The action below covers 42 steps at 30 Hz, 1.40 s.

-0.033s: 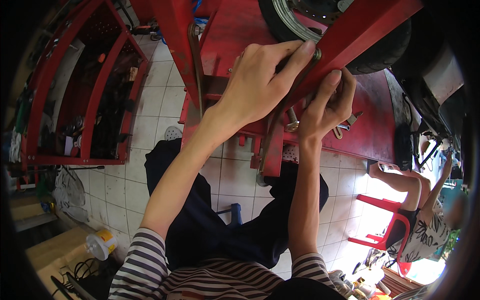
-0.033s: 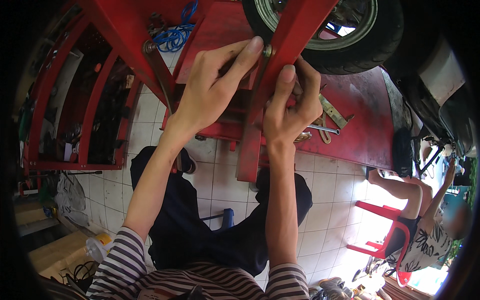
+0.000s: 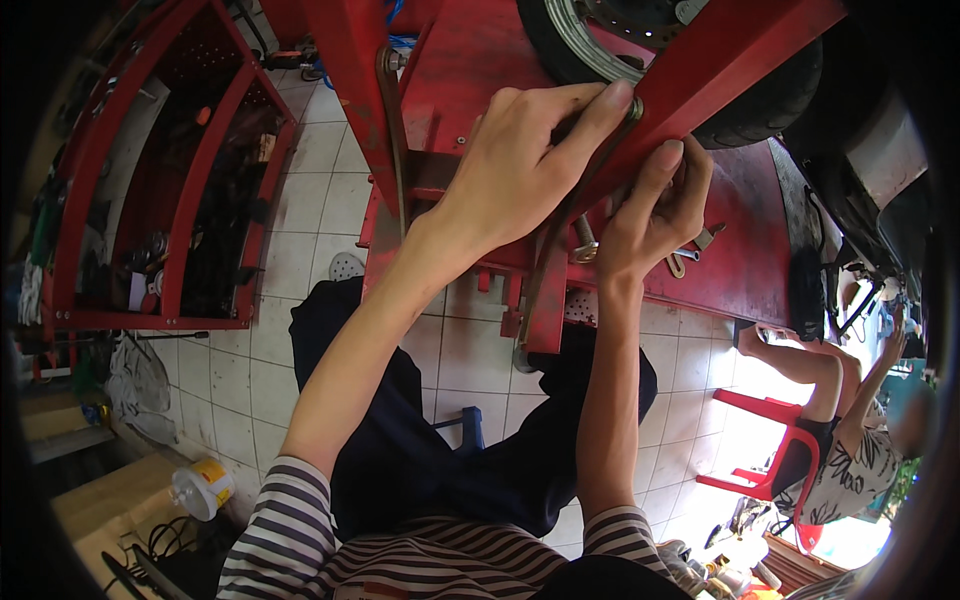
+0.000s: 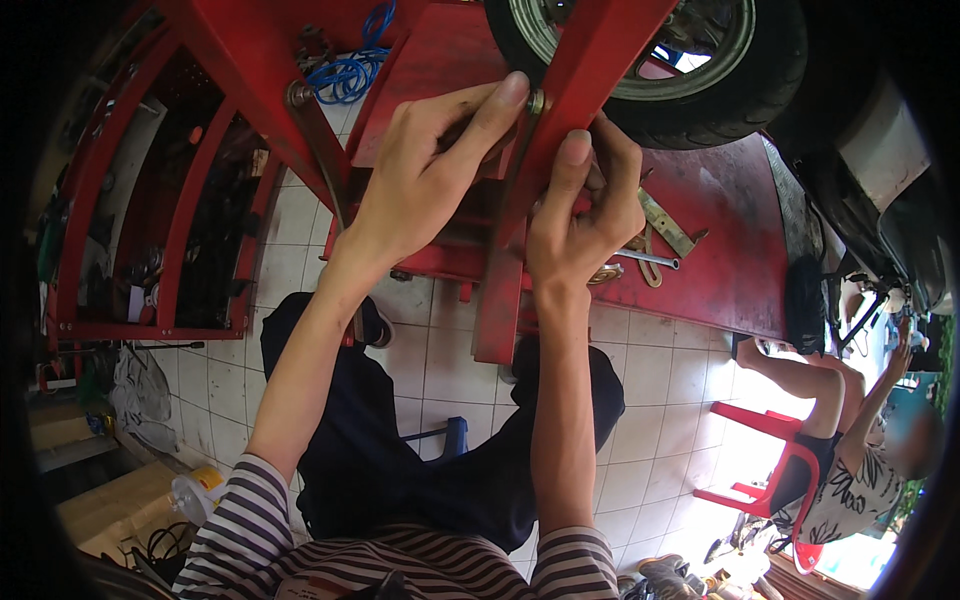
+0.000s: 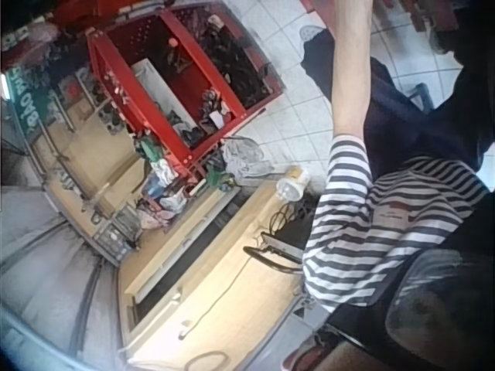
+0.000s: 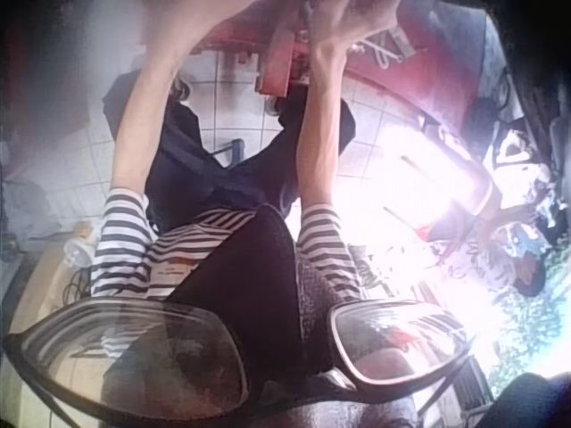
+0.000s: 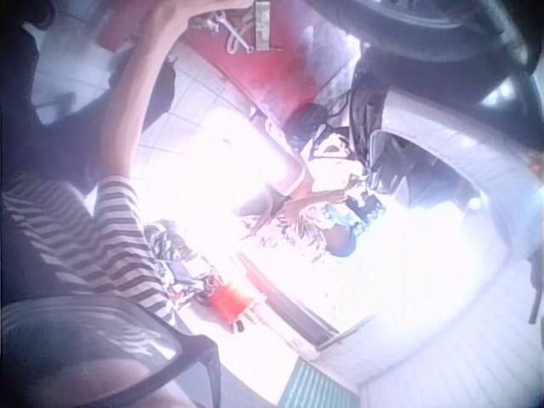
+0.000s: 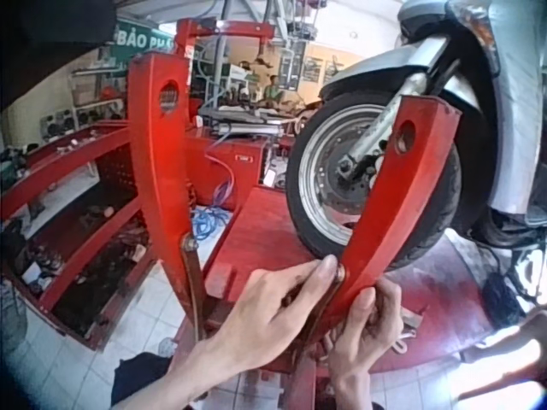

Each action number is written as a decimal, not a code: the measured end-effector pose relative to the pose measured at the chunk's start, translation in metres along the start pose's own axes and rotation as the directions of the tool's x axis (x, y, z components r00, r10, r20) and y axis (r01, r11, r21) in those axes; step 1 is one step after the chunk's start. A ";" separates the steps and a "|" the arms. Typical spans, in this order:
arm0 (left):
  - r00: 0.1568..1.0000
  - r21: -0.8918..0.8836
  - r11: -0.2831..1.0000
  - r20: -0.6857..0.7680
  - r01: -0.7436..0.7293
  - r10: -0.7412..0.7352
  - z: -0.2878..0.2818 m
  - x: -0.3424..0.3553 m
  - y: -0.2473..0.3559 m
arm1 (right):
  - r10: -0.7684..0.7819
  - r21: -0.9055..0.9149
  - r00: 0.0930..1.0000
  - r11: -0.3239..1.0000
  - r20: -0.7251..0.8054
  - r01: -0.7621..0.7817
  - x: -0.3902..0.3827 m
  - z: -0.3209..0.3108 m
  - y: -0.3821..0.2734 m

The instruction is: The person assembles a red metal motorcycle stand by inserting a large threaded bolt through the frame, attaching metal plates, and tightening nuts and bolts using a wrench and by hand.

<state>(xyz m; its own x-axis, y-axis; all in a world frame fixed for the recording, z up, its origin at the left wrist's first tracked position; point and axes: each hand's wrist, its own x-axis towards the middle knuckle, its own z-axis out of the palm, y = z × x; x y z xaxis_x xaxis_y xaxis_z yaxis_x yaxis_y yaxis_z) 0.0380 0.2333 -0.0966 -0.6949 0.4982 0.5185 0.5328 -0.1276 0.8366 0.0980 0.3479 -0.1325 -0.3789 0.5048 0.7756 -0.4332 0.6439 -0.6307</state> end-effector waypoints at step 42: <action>0.920 -0.709 0.596 0.214 0.377 -0.328 0.009 -0.045 0.004 | -0.520 -0.255 0.851 0.815 0.071 0.520 -0.009 -0.017 -0.001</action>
<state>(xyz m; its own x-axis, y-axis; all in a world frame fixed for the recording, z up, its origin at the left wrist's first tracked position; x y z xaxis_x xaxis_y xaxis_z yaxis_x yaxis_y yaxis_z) 0.0753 0.2178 -0.1184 -0.7110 0.6836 0.1647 -0.2874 -0.4963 0.8192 0.1158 0.3524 -0.1381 -0.1552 0.0537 0.9864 -0.3419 0.9339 -0.1046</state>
